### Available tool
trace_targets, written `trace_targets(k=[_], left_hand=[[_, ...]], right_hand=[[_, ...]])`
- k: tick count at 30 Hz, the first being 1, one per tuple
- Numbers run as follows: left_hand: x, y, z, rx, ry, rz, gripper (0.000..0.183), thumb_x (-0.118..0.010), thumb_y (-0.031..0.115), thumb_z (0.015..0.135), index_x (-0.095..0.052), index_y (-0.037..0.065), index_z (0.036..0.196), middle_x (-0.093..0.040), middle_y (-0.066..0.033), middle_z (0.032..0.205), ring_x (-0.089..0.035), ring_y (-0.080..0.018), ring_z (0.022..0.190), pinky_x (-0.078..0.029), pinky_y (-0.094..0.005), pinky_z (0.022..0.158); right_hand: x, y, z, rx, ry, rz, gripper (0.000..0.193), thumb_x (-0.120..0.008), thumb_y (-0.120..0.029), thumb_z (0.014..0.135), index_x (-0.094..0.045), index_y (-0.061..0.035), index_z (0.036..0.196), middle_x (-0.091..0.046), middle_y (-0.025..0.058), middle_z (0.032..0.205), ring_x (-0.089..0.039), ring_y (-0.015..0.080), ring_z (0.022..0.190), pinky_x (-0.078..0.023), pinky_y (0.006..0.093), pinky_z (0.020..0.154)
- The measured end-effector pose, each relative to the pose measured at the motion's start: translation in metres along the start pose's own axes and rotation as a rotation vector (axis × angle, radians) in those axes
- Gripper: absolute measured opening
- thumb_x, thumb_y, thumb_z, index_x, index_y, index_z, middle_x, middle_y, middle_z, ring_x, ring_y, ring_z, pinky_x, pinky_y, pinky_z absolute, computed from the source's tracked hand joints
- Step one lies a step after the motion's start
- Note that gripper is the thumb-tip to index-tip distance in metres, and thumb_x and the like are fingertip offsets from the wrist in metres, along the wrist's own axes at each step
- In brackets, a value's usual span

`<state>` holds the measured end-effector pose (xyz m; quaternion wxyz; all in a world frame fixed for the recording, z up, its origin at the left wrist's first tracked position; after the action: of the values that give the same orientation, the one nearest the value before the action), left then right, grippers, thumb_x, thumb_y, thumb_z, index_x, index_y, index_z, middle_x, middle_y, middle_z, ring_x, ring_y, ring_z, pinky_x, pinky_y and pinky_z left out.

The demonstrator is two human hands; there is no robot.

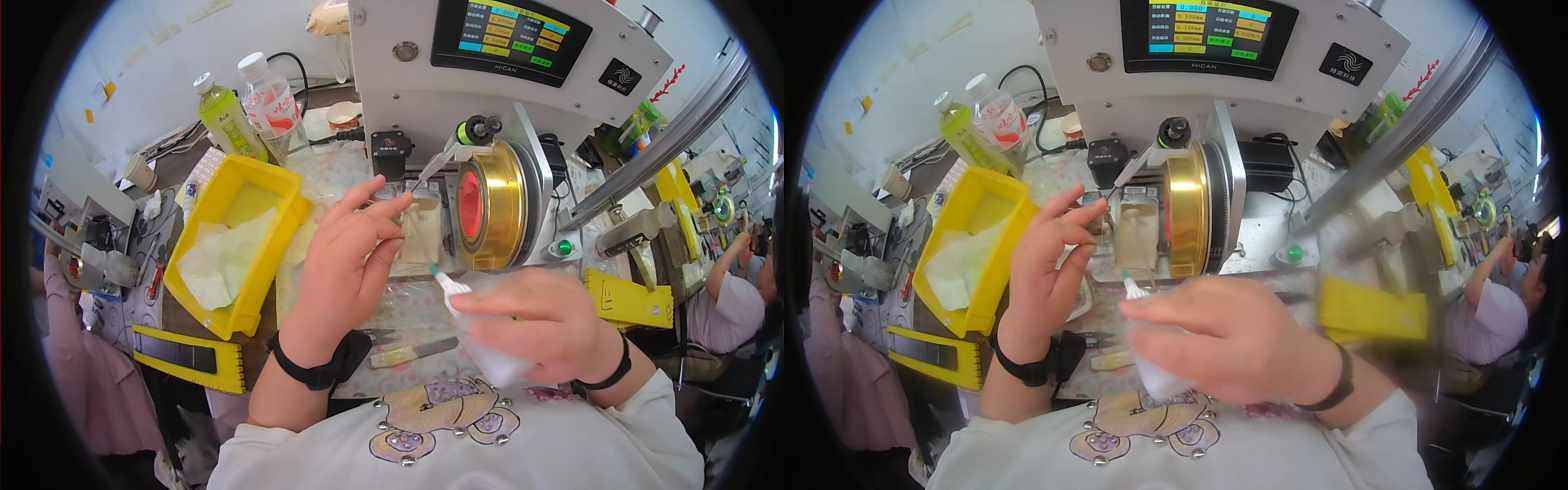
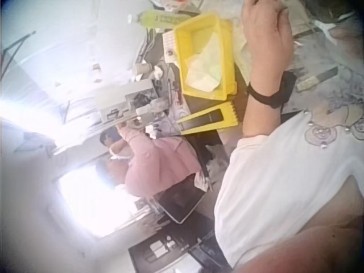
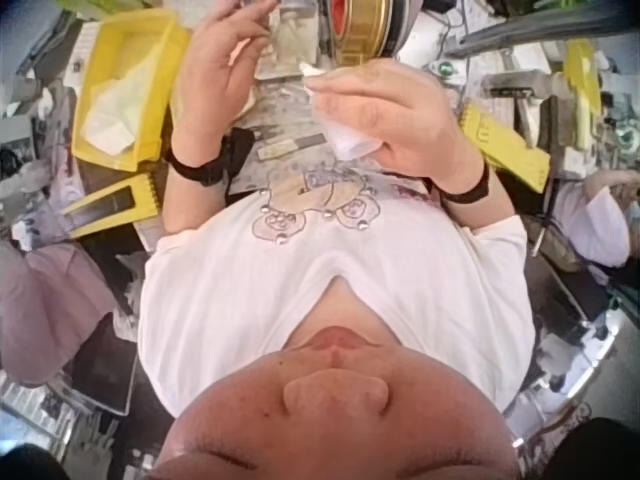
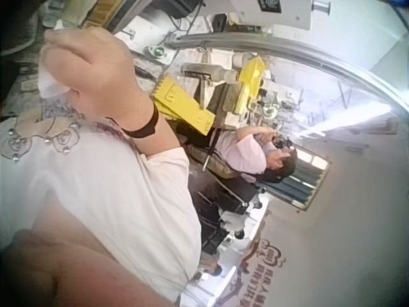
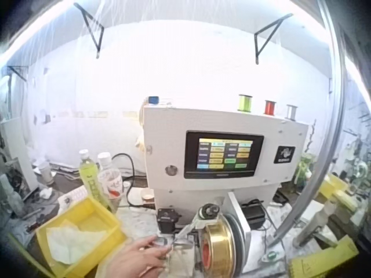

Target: Assembling small metal components using a specialized machine, tweezers, and adhesive.

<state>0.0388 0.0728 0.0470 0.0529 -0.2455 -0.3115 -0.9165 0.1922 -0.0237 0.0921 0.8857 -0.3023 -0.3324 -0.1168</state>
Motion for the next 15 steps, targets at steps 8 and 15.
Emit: trace_targets(k=[8,15], left_hand=[[0.003,-0.002,-0.003,0.012,-0.046,0.012,0.010,-0.057,-0.003,0.076,-0.054,0.004,0.083,-0.064,-0.0136,0.110,-0.049,-0.0363,0.118,-0.042,-0.0413,0.093],[-0.004,0.001,0.000,0.005,-0.059,-0.013,0.011,-0.057,-0.004,0.076,-0.054,0.004,0.084,-0.064,-0.0143,0.110,-0.049,-0.0364,0.118,-0.041,-0.0415,0.094]], right_hand=[[-0.010,0.005,0.009,0.055,0.035,-0.048,0.031,-0.062,-0.002,0.067,-0.063,-0.0048,0.098,-0.062,0.0140,0.111,-0.063,0.0271,0.081,-0.050,0.0330,0.066],[0.005,-0.001,0.006,0.017,0.065,-0.027,0.033,-0.065,-0.003,0.066,-0.062,-0.0033,0.099,-0.062,0.0146,0.111,-0.063,0.0283,0.084,-0.051,0.0343,0.067]])
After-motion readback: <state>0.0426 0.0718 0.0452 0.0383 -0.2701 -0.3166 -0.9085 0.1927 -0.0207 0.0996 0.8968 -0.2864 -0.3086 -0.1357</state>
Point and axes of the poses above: each hand's wrist, its own z-axis towards the middle knuckle, its own x-axis out of the back of the hand, y = z × x, the point moved 6 cm from there along z, towards the middle knuckle
